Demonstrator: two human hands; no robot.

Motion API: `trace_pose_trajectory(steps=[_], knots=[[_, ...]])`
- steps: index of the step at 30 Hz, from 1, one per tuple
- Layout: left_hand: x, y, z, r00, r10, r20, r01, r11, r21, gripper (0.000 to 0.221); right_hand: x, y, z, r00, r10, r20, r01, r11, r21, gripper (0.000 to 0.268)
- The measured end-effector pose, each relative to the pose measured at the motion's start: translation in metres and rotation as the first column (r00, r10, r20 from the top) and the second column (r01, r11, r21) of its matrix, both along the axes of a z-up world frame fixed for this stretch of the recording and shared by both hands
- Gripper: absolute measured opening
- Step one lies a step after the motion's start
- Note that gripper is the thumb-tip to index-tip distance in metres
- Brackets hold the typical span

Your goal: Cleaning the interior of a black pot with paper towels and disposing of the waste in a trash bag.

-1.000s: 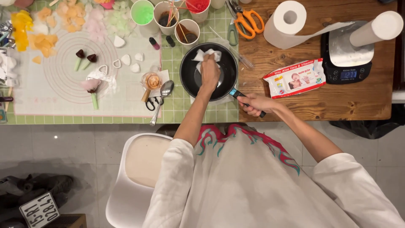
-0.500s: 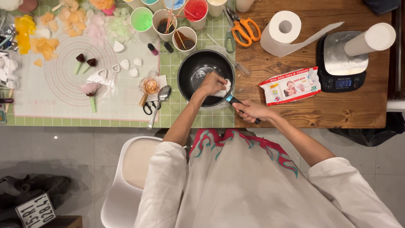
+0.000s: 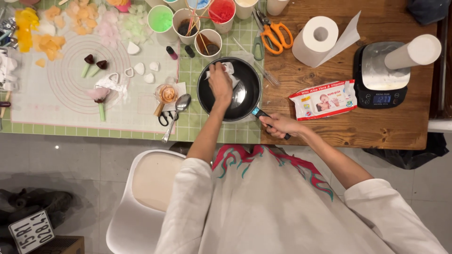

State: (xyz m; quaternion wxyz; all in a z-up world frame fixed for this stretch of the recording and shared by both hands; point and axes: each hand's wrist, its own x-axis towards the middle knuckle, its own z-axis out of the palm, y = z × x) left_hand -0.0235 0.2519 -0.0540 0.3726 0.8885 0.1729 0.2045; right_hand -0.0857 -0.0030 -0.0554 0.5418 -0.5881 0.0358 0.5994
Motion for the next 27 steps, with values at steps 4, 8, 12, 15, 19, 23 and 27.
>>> trace_pose_trajectory(steps=[4, 8, 12, 15, 19, 23, 27], knots=[[0.018, -0.023, -0.074, 0.997, 0.043, -0.062, -0.045, 0.998, -0.032, 0.01, 0.003, -0.002, 0.002, 0.999, 0.027, -0.024, -0.028, 1.0, -0.015, 0.039], [0.015, -0.024, -0.105, 0.975, -0.197, -0.099, 0.173, 0.963, -0.205, 0.031, 0.006, -0.002, 0.004, 0.998, 0.015, -0.061, -0.015, 1.0, -0.009, 0.039], [-0.006, -0.016, -0.067, 0.799, -0.595, -0.083, 0.388, 0.617, -0.685, 0.062, 0.002, -0.002, 0.002, 0.997, 0.03, -0.073, -0.031, 0.999, -0.012, 0.041], [-0.015, -0.021, -0.022, 0.693, -0.674, -0.254, 0.422, 0.666, -0.615, 0.061, 0.004, -0.002, 0.0, 0.996, 0.043, -0.074, -0.044, 0.999, -0.014, 0.041], [-0.012, -0.036, -0.024, 0.711, -0.636, -0.3, 0.506, 0.759, -0.41, 0.032, 0.006, -0.001, 0.001, 0.997, 0.048, -0.059, -0.05, 0.999, -0.021, 0.039], [0.001, -0.044, -0.049, 0.872, -0.45, -0.191, 0.398, 0.88, -0.257, 0.022, 0.004, -0.001, 0.0, 0.998, 0.037, -0.055, -0.039, 0.999, -0.032, 0.04], [0.021, -0.04, -0.062, 0.986, -0.149, -0.08, 0.14, 0.984, -0.11, 0.02, 0.0, 0.0, 0.004, 0.999, 0.012, -0.053, -0.013, 1.0, -0.016, 0.039]])
